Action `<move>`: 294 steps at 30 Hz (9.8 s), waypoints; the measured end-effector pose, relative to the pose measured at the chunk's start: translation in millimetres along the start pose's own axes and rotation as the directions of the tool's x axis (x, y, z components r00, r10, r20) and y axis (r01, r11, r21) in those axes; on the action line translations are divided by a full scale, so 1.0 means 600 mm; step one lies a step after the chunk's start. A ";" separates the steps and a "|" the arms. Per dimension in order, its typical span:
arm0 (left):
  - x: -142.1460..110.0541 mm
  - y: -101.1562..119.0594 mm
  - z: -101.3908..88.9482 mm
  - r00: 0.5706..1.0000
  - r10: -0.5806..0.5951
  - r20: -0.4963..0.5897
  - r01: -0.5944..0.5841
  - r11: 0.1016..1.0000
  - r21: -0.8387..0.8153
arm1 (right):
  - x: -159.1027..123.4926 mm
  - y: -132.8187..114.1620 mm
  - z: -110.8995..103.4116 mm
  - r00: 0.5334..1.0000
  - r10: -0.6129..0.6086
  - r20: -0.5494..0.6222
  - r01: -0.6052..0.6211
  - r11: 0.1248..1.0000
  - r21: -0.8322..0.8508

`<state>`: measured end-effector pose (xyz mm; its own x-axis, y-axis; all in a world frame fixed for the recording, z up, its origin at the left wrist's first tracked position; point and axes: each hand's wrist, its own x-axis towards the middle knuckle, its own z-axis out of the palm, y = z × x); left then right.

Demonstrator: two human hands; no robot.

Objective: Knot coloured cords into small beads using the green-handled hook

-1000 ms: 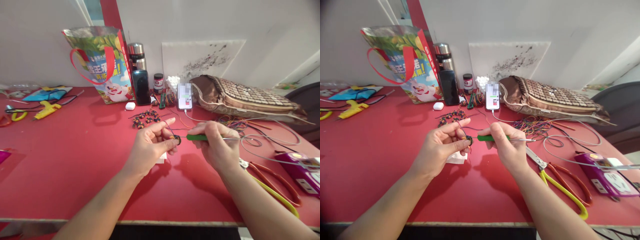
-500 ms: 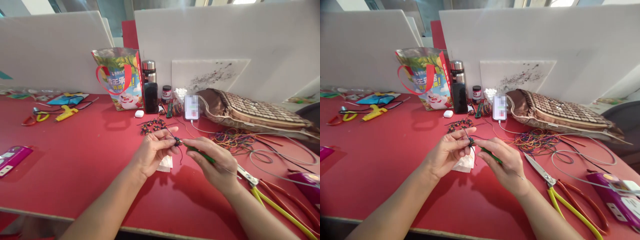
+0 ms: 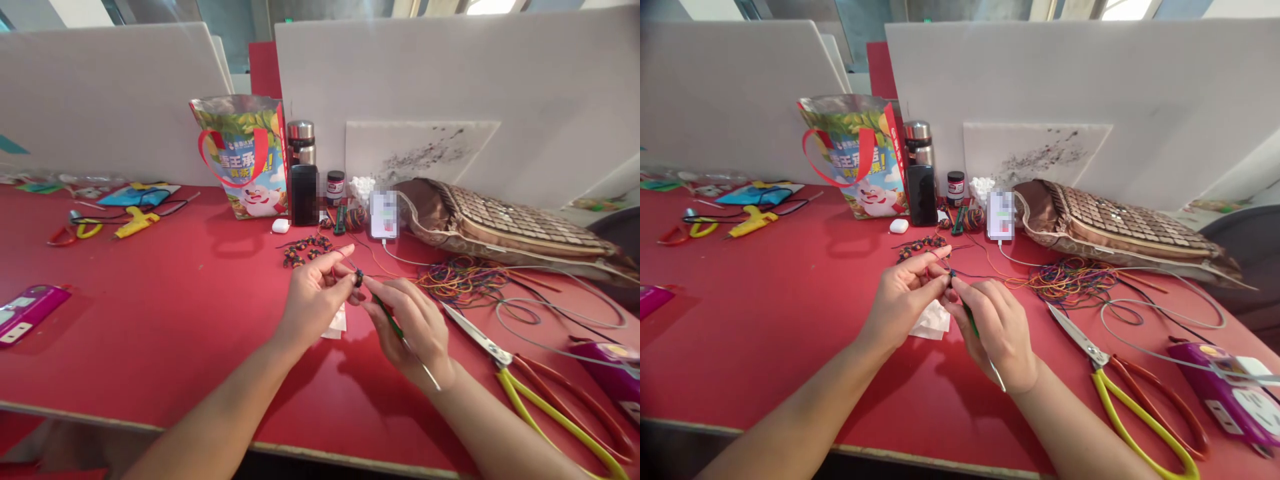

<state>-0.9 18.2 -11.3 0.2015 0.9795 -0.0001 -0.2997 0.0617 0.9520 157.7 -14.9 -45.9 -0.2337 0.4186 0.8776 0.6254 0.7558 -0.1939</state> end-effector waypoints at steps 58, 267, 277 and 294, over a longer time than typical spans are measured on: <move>-0.003 0.002 -0.017 0.971 0.163 0.176 -0.211 0.927 0.310 | 0.025 0.018 -0.041 0.574 0.803 0.161 -0.622 0.300 0.724; -0.001 -0.001 0.000 0.997 -0.020 0.077 0.036 0.977 -0.208 | 0.026 -0.002 -0.006 0.534 0.739 0.410 -0.534 -0.081 0.842; 0.004 0.006 -0.003 1.000 -0.014 0.022 0.017 0.989 -0.149 | 0.025 0.000 -0.001 0.502 0.763 0.407 -0.566 -0.067 0.822; 0.001 0.000 0.001 1.000 -0.020 0.016 0.022 0.989 -0.144 | 0.005 -0.003 0.004 0.629 0.730 0.268 -0.612 0.252 0.750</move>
<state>-0.5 18.6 -11.2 0.2227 0.9748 -0.0142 -0.4265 0.1105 0.8977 154.4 -13.9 -44.0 0.1102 0.9498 0.2929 -0.2580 0.3119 -0.9144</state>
